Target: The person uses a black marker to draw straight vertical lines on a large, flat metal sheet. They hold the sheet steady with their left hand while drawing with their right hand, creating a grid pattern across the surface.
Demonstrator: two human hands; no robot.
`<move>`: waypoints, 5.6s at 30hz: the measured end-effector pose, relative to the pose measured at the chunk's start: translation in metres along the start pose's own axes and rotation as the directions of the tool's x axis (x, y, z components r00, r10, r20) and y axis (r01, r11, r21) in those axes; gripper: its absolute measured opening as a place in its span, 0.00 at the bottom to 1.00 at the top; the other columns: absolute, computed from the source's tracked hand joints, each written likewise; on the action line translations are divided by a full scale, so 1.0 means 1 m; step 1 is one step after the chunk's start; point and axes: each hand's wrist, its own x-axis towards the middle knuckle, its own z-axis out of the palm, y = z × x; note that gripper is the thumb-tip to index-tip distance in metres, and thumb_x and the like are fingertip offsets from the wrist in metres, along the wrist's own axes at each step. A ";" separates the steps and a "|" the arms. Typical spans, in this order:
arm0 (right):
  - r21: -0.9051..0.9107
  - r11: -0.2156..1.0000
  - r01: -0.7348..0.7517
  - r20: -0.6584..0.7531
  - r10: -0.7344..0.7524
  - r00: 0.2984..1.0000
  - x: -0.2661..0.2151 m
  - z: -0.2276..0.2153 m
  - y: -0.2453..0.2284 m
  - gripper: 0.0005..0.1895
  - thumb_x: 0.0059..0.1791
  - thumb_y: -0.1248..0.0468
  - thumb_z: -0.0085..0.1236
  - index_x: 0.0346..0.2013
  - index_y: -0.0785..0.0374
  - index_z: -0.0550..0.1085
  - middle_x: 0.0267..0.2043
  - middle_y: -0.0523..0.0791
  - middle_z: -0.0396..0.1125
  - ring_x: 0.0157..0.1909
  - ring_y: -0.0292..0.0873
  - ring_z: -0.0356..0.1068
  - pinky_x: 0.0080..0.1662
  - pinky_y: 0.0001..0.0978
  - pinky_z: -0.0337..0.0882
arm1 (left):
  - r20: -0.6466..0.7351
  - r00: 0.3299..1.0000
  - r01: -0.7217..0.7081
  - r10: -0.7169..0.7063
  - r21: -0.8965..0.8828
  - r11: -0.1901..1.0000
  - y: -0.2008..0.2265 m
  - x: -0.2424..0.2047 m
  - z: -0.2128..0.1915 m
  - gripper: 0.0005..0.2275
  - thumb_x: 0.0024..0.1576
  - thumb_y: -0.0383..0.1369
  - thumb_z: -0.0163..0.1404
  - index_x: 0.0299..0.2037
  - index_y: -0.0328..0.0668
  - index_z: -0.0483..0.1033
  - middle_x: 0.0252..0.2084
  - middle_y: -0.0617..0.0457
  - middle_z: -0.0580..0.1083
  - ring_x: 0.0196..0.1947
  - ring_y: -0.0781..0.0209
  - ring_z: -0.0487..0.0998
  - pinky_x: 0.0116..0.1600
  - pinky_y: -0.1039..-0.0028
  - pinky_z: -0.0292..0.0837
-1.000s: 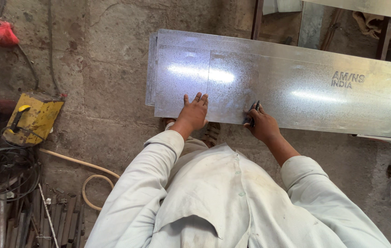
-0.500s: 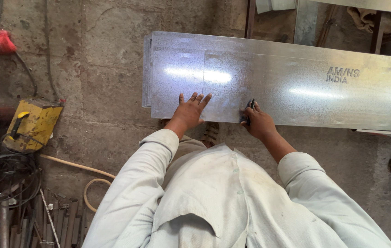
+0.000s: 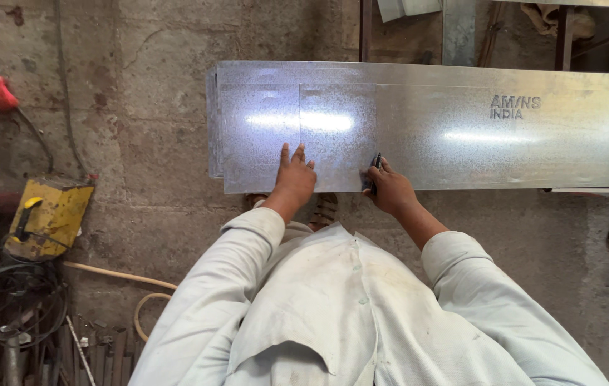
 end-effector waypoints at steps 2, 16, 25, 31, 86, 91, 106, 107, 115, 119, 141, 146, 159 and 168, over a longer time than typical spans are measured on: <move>-0.008 1.000 -0.013 0.011 0.013 1.000 0.001 0.000 0.000 0.26 0.46 0.48 0.65 0.51 0.57 0.67 0.64 0.58 0.64 0.65 0.57 0.66 0.49 0.52 0.75 | 0.020 1.000 -0.017 0.016 0.055 0.998 0.007 0.006 0.001 0.19 0.62 0.31 0.43 0.65 0.42 0.71 0.74 0.41 0.59 0.78 0.41 0.46 0.75 0.39 0.25; 0.169 0.983 -0.070 -0.004 0.071 0.997 -0.006 -0.016 -0.003 0.29 0.41 0.52 0.70 0.53 0.51 0.70 0.69 0.50 0.61 0.62 0.53 0.68 0.52 0.48 0.73 | 0.139 0.990 -0.009 -0.001 0.066 0.998 0.031 0.036 0.005 0.16 0.61 0.33 0.45 0.56 0.38 0.80 0.68 0.30 0.66 0.73 0.22 0.50 0.72 0.34 0.28; 0.297 0.955 0.000 -0.153 0.048 0.987 -0.015 -0.019 0.006 0.24 0.45 0.54 0.68 0.51 0.54 0.71 0.70 0.46 0.61 0.72 0.50 0.58 0.58 0.46 0.70 | 0.163 0.986 -0.039 0.026 0.074 0.996 0.031 0.044 0.002 0.16 0.62 0.33 0.45 0.56 0.41 0.79 0.64 0.35 0.71 0.71 0.22 0.57 0.73 0.35 0.37; 0.151 0.986 0.066 -0.061 -0.057 0.997 0.011 0.002 -0.004 0.22 0.47 0.59 0.63 0.54 0.56 0.69 0.68 0.49 0.61 0.76 0.53 0.52 0.66 0.48 0.63 | 0.121 0.990 -0.075 0.066 0.067 0.995 0.026 0.044 0.003 0.15 0.60 0.32 0.45 0.55 0.43 0.79 0.62 0.37 0.72 0.69 0.22 0.59 0.72 0.34 0.41; 0.992 -0.097 0.081 -0.016 0.540 0.842 0.167 -0.006 0.096 0.10 0.54 0.64 0.59 0.45 0.69 0.79 0.36 0.47 0.75 0.32 0.38 0.76 0.37 0.29 0.80 | 0.446 0.878 0.270 -0.174 -0.162 0.949 0.051 0.087 -0.059 0.43 0.66 0.26 0.44 0.75 0.89 0.24 0.72 0.46 0.64 0.68 0.38 0.68 0.72 0.28 0.41; 0.998 -0.023 0.051 -0.030 0.549 0.835 0.170 -0.015 0.090 0.11 0.54 0.63 0.59 0.45 0.69 0.79 0.35 0.47 0.75 0.31 0.38 0.77 0.34 0.28 0.79 | 0.460 0.872 0.263 -0.164 -0.159 0.952 0.049 0.089 -0.060 0.44 0.65 0.26 0.46 0.74 0.90 0.23 0.73 0.42 0.62 0.69 0.35 0.65 0.71 0.29 0.39; 0.955 0.288 -0.073 -0.110 0.570 0.814 0.167 -0.050 0.068 0.13 0.53 0.60 0.60 0.43 0.67 0.81 0.33 0.45 0.77 0.28 0.35 0.77 0.31 0.25 0.76 | 0.493 0.858 0.254 -0.147 -0.158 0.954 0.047 0.088 -0.066 0.45 0.65 0.26 0.46 0.74 0.90 0.22 0.72 0.40 0.62 0.70 0.34 0.65 0.72 0.31 0.40; 0.945 0.317 -0.085 -0.118 0.569 0.814 0.168 -0.053 0.068 0.12 0.53 0.59 0.60 0.42 0.67 0.81 0.32 0.45 0.77 0.28 0.34 0.77 0.31 0.24 0.76 | 0.490 0.859 0.254 -0.146 -0.160 0.954 0.047 0.087 -0.066 0.45 0.65 0.25 0.46 0.74 0.90 0.22 0.72 0.41 0.62 0.70 0.34 0.65 0.72 0.31 0.40; 0.899 0.414 -0.140 -0.120 0.542 0.832 0.161 -0.062 0.065 0.11 0.52 0.61 0.61 0.39 0.68 0.82 0.28 0.45 0.76 0.26 0.34 0.75 0.30 0.25 0.75 | 0.473 0.868 0.238 -0.150 -0.130 0.963 0.048 0.086 -0.065 0.45 0.65 0.26 0.46 0.75 0.88 0.22 0.72 0.39 0.63 0.68 0.31 0.66 0.71 0.31 0.42; 0.892 0.414 -0.182 -0.075 0.532 0.843 0.140 -0.047 0.064 0.12 0.52 0.60 0.61 0.38 0.69 0.82 0.27 0.45 0.76 0.25 0.35 0.75 0.30 0.26 0.74 | 0.466 0.872 0.244 -0.150 -0.149 0.958 0.049 0.086 -0.065 0.46 0.65 0.26 0.46 0.74 0.88 0.20 0.71 0.41 0.64 0.68 0.33 0.67 0.72 0.30 0.42; 0.613 0.705 -0.356 0.024 0.434 0.901 -0.068 0.005 0.008 0.13 0.47 0.57 0.64 0.37 0.65 0.82 0.33 0.55 0.76 0.34 0.52 0.78 0.41 0.38 0.76 | 0.493 0.856 0.239 -0.155 -0.113 0.964 0.055 0.072 -0.087 0.52 0.59 0.26 0.56 0.75 0.84 0.20 0.73 0.45 0.61 0.70 0.37 0.65 0.74 0.35 0.43; 0.852 0.394 -0.344 0.135 0.469 0.873 -0.088 0.032 0.019 0.16 0.51 0.56 0.60 0.43 0.66 0.81 0.36 0.51 0.78 0.35 0.47 0.78 0.39 0.38 0.77 | 0.449 0.880 0.220 -0.158 -0.091 0.971 0.056 0.070 -0.082 0.54 0.57 0.31 0.59 0.76 0.82 0.20 0.72 0.43 0.64 0.69 0.36 0.67 0.73 0.32 0.44; 0.671 -0.732 0.119 0.165 0.304 0.938 -0.122 0.003 0.072 0.23 0.60 0.48 0.39 0.47 0.61 0.76 0.41 0.50 0.76 0.42 0.50 0.75 0.49 0.44 0.73 | 0.004 0.999 0.038 -0.039 0.163 0.986 0.045 0.003 -0.008 0.33 0.61 0.38 0.45 0.77 0.54 0.44 0.68 0.27 0.62 0.74 0.30 0.51 0.74 0.47 0.41; 0.507 -0.840 0.191 -0.020 0.210 0.977 -0.110 -0.024 0.065 0.24 0.60 0.49 0.39 0.43 0.63 0.78 0.37 0.54 0.77 0.44 0.57 0.76 0.54 0.53 0.72 | -0.088 0.985 -0.139 0.150 0.114 0.984 0.024 0.007 0.042 0.25 0.61 0.30 0.37 0.70 0.30 0.58 0.68 0.25 0.61 0.74 0.36 0.55 0.75 0.55 0.47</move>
